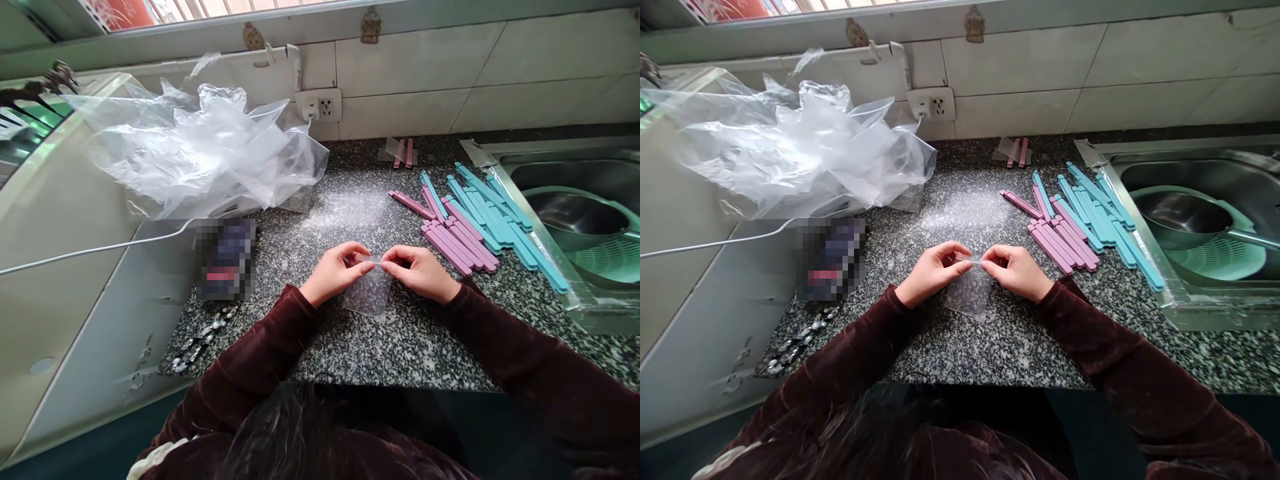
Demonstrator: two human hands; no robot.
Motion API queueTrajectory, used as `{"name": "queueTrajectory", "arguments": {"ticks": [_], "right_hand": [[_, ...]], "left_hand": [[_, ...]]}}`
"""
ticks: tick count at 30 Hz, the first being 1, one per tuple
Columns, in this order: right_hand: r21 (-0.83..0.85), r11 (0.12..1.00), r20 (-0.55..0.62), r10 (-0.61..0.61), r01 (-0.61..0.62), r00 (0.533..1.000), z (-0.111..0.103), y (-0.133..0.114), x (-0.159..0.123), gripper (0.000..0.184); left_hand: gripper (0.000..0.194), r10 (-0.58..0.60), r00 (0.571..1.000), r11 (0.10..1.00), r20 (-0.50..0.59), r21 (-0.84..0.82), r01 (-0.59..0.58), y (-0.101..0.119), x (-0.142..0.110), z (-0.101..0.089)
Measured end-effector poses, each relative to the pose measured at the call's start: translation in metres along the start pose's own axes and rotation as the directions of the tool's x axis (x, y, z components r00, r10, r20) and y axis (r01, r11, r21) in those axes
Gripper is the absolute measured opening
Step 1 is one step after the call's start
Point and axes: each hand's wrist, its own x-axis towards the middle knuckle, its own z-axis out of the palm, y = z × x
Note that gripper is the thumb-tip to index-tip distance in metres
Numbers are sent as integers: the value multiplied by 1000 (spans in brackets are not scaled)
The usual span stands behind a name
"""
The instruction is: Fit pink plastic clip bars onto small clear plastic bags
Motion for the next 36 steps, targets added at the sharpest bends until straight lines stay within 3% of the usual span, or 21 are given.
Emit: {"name": "queueTrajectory", "arguments": {"ticks": [7,13,32,36], "right_hand": [[10,1000,-4,-2,2,1000,3,3,1,20],[37,999,-63,31,-29,998,3,5,2,20],[-11,1000,-121,26,-27,992,3,2,0,15],[-4,999,-150,46,-47,988,3,3,0,13]], "left_hand": [[11,84,995,996,-46,46,-82,-2,1,0],[12,37,993,999,-112,-21,-39,-5,3,-4],[14,36,996,999,-85,-22,-38,-9,4,-3],[16,36,992,999,-119,-28,-40,-11,4,-5]]}}
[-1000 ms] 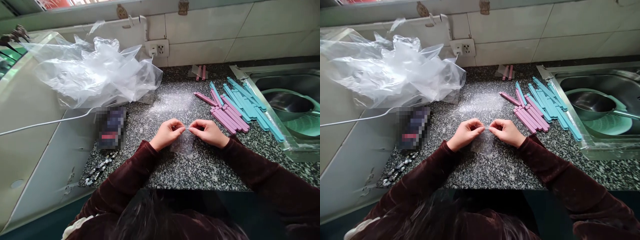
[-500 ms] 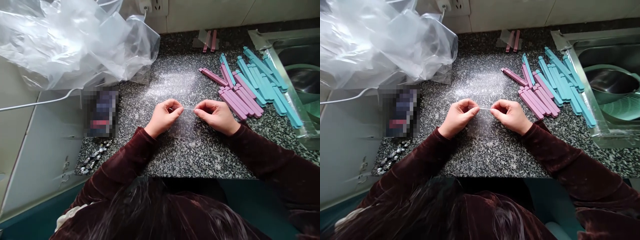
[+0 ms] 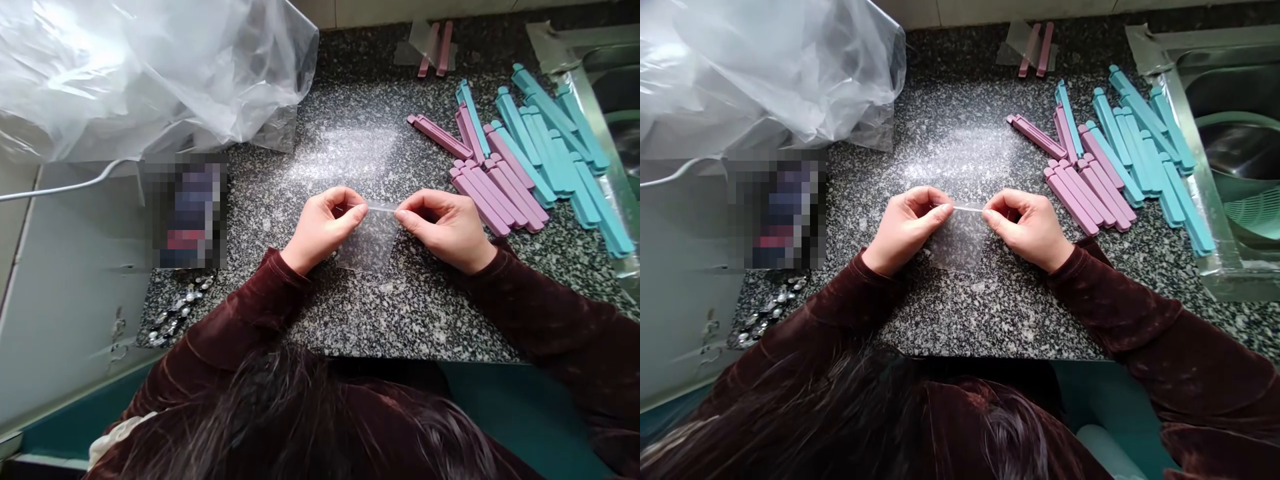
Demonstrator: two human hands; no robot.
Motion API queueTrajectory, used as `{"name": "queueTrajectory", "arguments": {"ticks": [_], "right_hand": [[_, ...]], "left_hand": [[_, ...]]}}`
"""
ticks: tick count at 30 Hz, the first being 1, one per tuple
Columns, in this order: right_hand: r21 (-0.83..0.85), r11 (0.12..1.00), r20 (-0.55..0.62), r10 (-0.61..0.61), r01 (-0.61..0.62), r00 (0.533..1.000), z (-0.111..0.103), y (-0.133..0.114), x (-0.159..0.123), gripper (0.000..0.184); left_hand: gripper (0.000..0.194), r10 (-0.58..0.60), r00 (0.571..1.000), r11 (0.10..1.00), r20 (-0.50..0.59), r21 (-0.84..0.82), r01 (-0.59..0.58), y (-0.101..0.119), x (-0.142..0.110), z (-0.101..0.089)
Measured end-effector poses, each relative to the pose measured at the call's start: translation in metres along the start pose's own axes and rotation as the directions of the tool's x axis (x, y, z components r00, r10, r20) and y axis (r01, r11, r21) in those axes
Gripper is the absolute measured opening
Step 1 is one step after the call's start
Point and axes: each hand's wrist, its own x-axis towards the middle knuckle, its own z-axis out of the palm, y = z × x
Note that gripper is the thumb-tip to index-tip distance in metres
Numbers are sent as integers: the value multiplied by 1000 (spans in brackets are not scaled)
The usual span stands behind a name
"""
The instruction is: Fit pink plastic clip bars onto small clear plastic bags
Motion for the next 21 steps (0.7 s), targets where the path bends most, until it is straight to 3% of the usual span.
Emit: {"name": "queueTrajectory", "arguments": {"ticks": [7,14,21], "right_hand": [[1,1000,-19,32,-32,999,0,1,0,15],[-28,999,20,21,-21,1000,0,-1,0,17],[-37,999,17,18,-18,1000,0,-2,0,13]], "left_hand": [[17,-14,998,1000,-55,9,15,-1,1,-1],[18,6,1000,1000,14,30,-6,3,-2,2],[19,-16,1000,1000,3,26,16,3,-2,2]]}}
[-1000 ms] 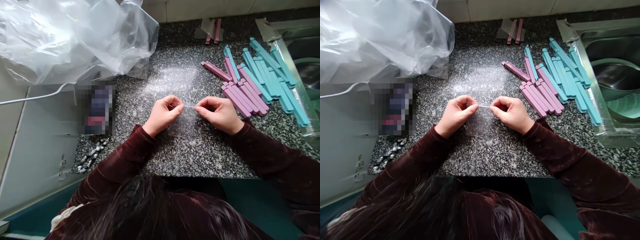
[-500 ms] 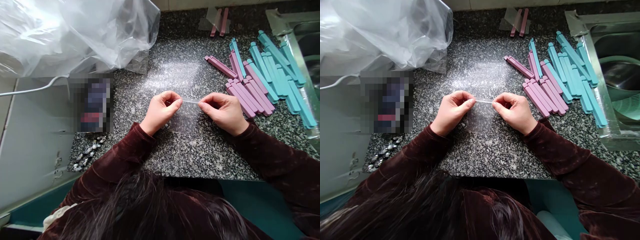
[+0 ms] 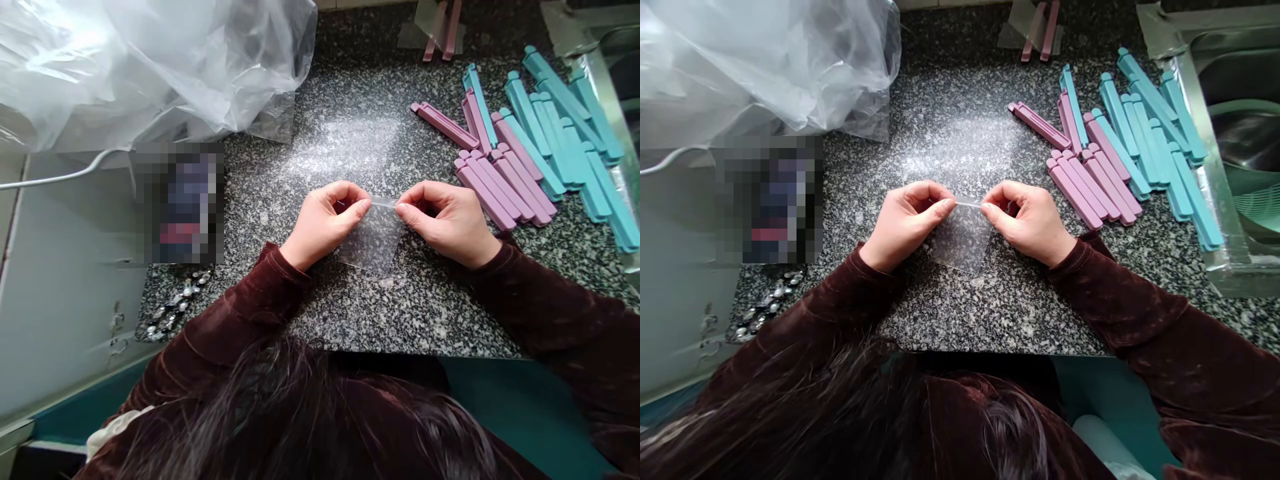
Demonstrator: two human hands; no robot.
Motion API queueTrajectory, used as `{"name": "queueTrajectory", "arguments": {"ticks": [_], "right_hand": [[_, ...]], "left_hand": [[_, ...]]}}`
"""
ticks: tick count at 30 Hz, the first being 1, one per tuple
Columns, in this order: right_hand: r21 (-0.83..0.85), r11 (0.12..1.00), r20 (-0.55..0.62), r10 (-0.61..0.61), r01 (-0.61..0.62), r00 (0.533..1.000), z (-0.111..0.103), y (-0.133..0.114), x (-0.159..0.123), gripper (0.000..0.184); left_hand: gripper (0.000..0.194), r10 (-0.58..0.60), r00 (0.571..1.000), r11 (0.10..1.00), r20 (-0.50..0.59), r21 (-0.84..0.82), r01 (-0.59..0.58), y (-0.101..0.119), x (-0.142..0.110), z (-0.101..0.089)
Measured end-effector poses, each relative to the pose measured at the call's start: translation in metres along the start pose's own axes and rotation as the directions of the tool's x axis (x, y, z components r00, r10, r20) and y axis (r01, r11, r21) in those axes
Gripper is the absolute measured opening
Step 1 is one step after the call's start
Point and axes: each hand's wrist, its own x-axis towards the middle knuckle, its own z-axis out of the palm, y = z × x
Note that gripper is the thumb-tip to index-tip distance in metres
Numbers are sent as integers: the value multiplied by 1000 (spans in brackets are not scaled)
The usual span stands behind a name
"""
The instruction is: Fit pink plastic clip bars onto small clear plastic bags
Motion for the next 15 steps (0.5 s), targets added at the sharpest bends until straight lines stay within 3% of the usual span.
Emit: {"name": "queueTrajectory", "arguments": {"ticks": [15], "right_hand": [[-33,999,-28,-14,13,1000,1,1,2,17]], "left_hand": [[23,-15,997,1000,-80,-5,14,-5,2,1]]}}
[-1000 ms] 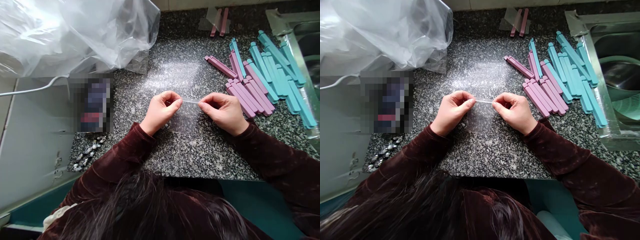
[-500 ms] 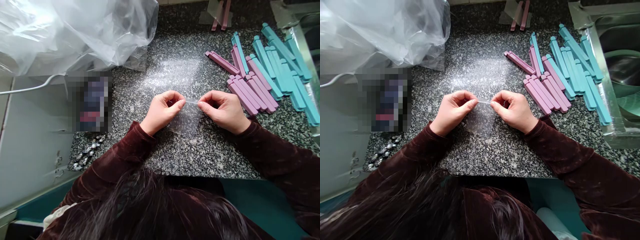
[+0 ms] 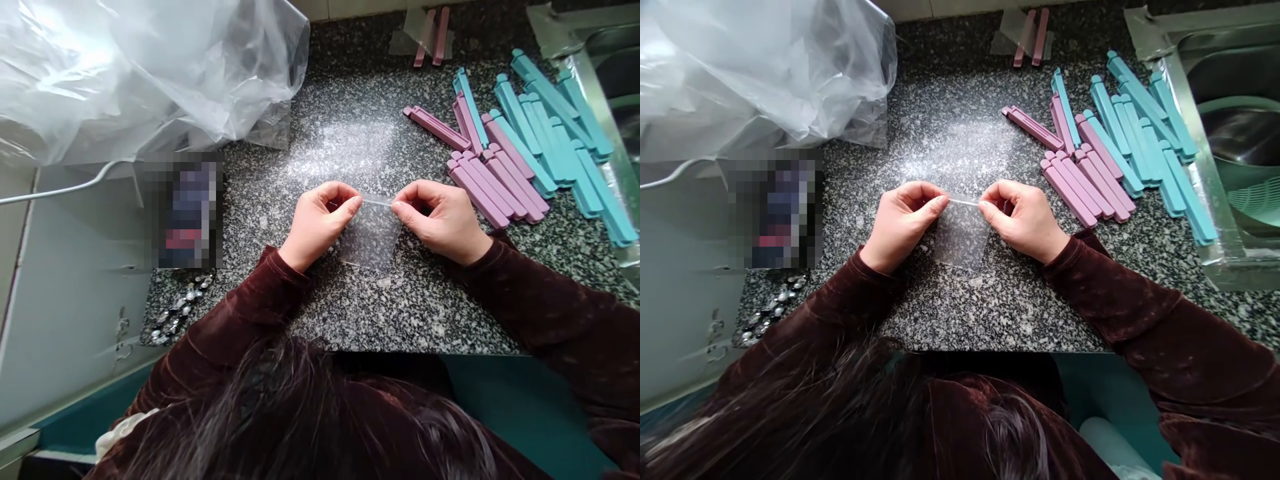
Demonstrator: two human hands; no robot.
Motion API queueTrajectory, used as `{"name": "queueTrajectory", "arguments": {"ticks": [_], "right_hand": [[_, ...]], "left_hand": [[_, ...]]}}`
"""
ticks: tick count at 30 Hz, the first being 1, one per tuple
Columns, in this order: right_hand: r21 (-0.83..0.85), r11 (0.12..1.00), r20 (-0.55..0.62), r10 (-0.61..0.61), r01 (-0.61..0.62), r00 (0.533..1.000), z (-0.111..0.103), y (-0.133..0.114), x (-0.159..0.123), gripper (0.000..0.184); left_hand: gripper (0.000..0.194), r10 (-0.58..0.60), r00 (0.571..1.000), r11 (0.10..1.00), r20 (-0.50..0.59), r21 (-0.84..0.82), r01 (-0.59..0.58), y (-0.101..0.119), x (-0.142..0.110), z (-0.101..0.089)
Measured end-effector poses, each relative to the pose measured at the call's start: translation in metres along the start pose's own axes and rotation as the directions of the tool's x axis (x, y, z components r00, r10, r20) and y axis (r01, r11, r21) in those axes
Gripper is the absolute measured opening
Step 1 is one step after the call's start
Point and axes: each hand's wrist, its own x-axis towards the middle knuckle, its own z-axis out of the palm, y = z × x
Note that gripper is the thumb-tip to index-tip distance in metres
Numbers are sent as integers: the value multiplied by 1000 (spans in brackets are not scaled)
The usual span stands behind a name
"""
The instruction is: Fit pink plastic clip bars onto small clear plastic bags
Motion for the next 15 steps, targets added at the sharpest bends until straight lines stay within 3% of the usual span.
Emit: {"name": "queueTrajectory", "arguments": {"ticks": [15], "right_hand": [[47,998,47,-41,38,998,1,-1,1,10]], "left_hand": [[22,38,999,999,24,16,-39,-1,-1,1]]}}
